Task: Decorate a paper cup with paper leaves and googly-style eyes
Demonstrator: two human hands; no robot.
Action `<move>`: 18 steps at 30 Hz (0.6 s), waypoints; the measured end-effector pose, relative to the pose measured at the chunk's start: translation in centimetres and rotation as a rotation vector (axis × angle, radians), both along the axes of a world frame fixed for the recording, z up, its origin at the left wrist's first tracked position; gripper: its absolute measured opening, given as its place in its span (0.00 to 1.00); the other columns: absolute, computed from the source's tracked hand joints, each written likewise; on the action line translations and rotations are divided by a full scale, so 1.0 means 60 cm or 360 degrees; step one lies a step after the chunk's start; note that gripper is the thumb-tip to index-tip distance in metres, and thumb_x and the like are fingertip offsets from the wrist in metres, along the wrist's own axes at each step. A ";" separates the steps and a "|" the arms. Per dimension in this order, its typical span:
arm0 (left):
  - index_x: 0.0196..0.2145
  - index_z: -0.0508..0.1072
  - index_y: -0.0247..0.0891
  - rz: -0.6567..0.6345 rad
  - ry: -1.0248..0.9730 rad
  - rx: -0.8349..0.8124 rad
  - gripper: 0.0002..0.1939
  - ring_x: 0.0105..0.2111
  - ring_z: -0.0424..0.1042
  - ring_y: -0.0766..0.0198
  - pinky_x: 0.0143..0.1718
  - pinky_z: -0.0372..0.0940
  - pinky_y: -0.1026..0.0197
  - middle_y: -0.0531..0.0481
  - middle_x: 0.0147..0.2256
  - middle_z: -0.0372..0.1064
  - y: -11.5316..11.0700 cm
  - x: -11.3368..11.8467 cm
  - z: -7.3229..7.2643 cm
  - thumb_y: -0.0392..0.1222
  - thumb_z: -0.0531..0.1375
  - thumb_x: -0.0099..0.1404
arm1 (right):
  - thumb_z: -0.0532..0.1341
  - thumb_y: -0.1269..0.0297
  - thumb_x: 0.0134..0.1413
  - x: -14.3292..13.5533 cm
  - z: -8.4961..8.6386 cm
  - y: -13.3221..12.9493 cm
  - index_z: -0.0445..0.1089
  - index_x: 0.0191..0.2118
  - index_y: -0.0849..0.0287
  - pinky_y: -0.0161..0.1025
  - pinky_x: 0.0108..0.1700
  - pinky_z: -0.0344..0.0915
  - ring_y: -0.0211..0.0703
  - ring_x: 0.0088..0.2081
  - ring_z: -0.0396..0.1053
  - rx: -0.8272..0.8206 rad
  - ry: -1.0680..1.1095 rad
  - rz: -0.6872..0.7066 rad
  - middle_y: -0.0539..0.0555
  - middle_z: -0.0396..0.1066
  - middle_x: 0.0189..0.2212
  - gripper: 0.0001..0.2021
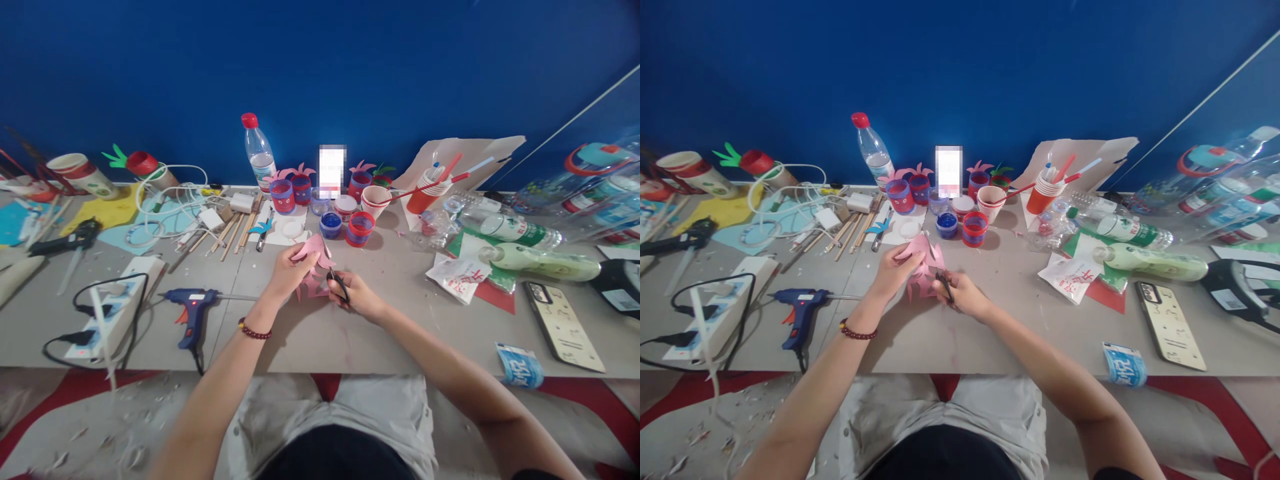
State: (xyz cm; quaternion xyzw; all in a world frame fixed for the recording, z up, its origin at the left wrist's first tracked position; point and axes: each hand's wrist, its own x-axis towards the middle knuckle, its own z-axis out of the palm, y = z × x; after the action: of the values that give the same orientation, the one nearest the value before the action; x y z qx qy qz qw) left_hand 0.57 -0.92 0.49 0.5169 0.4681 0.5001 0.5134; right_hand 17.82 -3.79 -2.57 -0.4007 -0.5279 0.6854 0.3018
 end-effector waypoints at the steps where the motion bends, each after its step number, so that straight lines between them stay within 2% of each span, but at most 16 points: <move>1: 0.19 0.61 0.36 -0.0008 0.0018 0.0004 0.20 0.18 0.53 0.74 0.19 0.53 0.69 0.59 0.17 0.52 0.000 0.000 0.000 0.50 0.66 0.54 | 0.59 0.40 0.52 0.000 -0.001 0.000 0.58 0.29 0.58 0.28 0.14 0.44 0.27 0.14 0.49 0.0001 -0.0002 -0.0001 0.43 0.58 0.16 0.23; 7: 0.21 0.64 0.36 -0.0034 0.0130 0.0011 0.17 0.20 0.57 0.73 0.21 0.57 0.69 0.58 0.19 0.56 0.001 0.000 -0.003 0.50 0.65 0.55 | 0.59 0.40 0.52 0.001 0.000 0.001 0.58 0.30 0.58 0.28 0.14 0.44 0.27 0.14 0.49 -0.0001 0.0007 0.0018 0.42 0.57 0.16 0.24; 18: 0.20 0.60 0.36 -0.0022 0.0021 0.0012 0.19 0.18 0.53 0.74 0.18 0.52 0.69 0.59 0.17 0.52 0.001 0.001 -0.001 0.49 0.65 0.55 | 0.59 0.39 0.51 -0.001 0.001 0.001 0.57 0.28 0.58 0.29 0.15 0.44 0.27 0.14 0.49 0.0025 -0.0004 0.0015 0.43 0.57 0.17 0.24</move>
State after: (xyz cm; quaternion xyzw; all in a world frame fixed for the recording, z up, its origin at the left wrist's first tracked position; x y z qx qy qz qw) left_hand 0.63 -0.86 0.41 0.5254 0.4660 0.4949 0.5118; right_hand 17.78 -3.74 -2.51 -0.3969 -0.5354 0.6821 0.3010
